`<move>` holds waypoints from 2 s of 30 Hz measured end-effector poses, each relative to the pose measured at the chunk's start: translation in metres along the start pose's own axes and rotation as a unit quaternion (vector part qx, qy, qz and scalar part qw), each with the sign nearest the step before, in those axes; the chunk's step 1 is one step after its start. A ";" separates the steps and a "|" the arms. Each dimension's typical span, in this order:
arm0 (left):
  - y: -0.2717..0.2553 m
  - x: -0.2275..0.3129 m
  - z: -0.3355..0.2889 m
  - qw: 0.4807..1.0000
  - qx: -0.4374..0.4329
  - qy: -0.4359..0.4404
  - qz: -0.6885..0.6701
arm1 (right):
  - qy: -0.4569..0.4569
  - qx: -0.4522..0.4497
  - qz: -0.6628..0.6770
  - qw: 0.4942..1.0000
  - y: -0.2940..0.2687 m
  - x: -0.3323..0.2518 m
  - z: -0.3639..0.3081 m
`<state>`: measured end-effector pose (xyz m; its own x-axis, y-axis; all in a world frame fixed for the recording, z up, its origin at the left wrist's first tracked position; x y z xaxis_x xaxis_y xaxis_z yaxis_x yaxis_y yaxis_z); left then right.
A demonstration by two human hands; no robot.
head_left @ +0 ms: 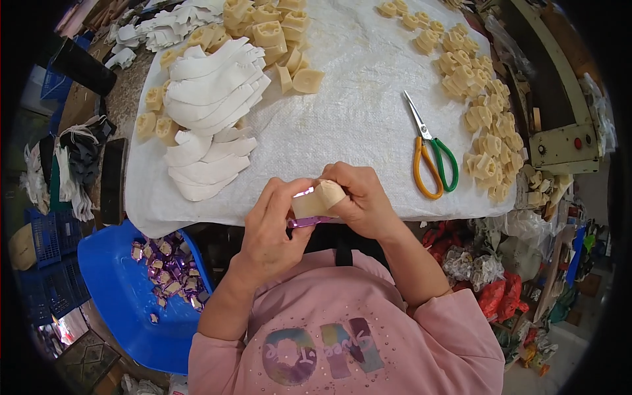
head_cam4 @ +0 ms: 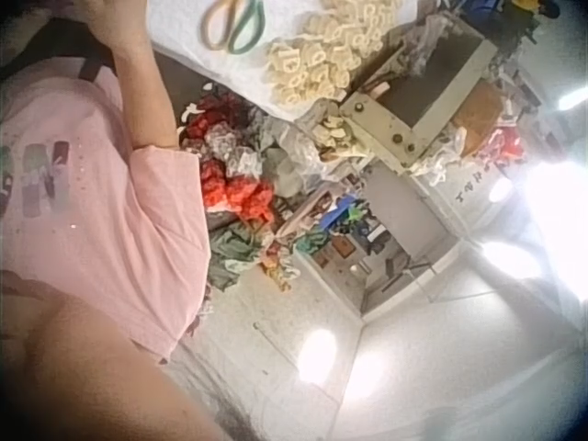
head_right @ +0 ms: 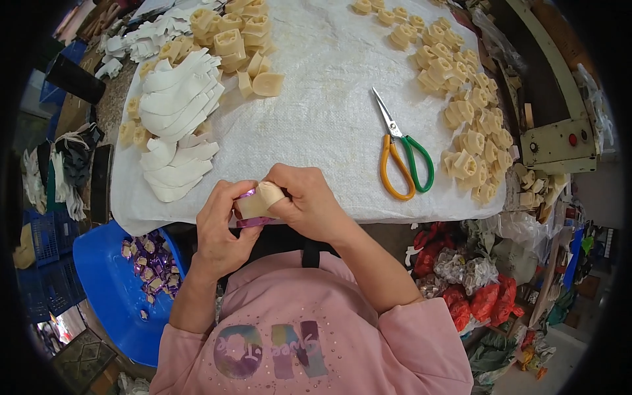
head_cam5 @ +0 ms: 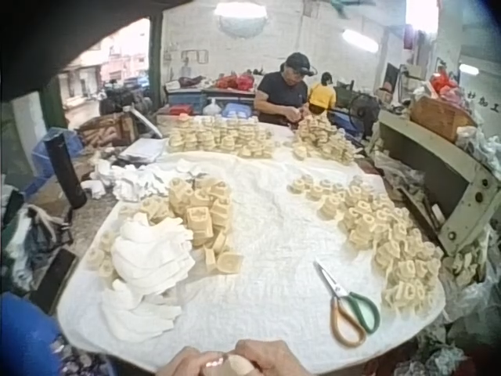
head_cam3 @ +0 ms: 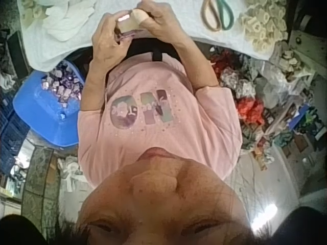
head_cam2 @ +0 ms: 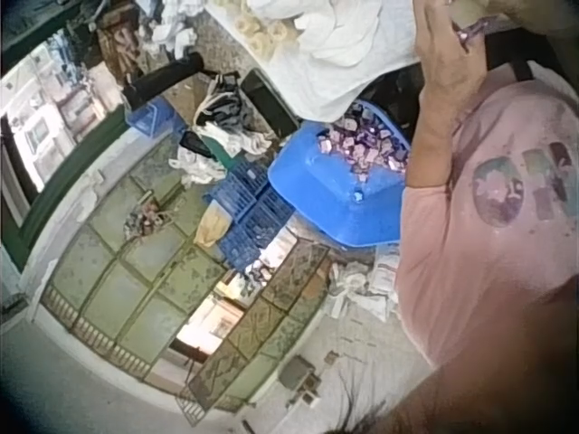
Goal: The worker is attaching small foam pieces to shoe components and trimming them with scissors.
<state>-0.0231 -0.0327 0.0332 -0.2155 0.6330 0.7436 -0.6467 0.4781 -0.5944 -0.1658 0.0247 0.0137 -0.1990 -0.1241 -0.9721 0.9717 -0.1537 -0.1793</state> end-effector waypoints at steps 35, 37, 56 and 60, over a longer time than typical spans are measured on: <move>0.005 -0.013 -0.016 0.962 0.237 0.009 0.137 | 0.069 0.085 0.283 0.953 0.045 0.011 -0.003; 0.005 -0.014 -0.021 0.958 0.241 0.010 0.155 | 0.011 0.086 0.061 0.994 0.046 0.001 0.000; -0.117 -0.132 -0.225 0.758 0.377 -0.398 0.355 | -0.224 -0.006 -0.326 0.918 0.076 -0.031 0.084; -0.119 -0.125 -0.232 0.689 0.371 -0.430 0.449 | -0.255 0.001 -0.360 0.897 0.090 -0.036 0.091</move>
<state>0.2509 -0.0275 -0.0606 -0.9208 -0.2777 0.2738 -0.0967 -0.5176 -0.8502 -0.0831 -0.0741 0.0467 -0.8084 -0.4243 -0.4079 0.5670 -0.3752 -0.7333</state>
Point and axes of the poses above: each hand's wrist, its own z-axis towards the middle knuckle, its own y-axis out of the palm, x = y × z, the point moved 4 cm from there along z, towards the middle knuckle, and after that the axes turned 11 degrees about z, right-handed, at the moved point
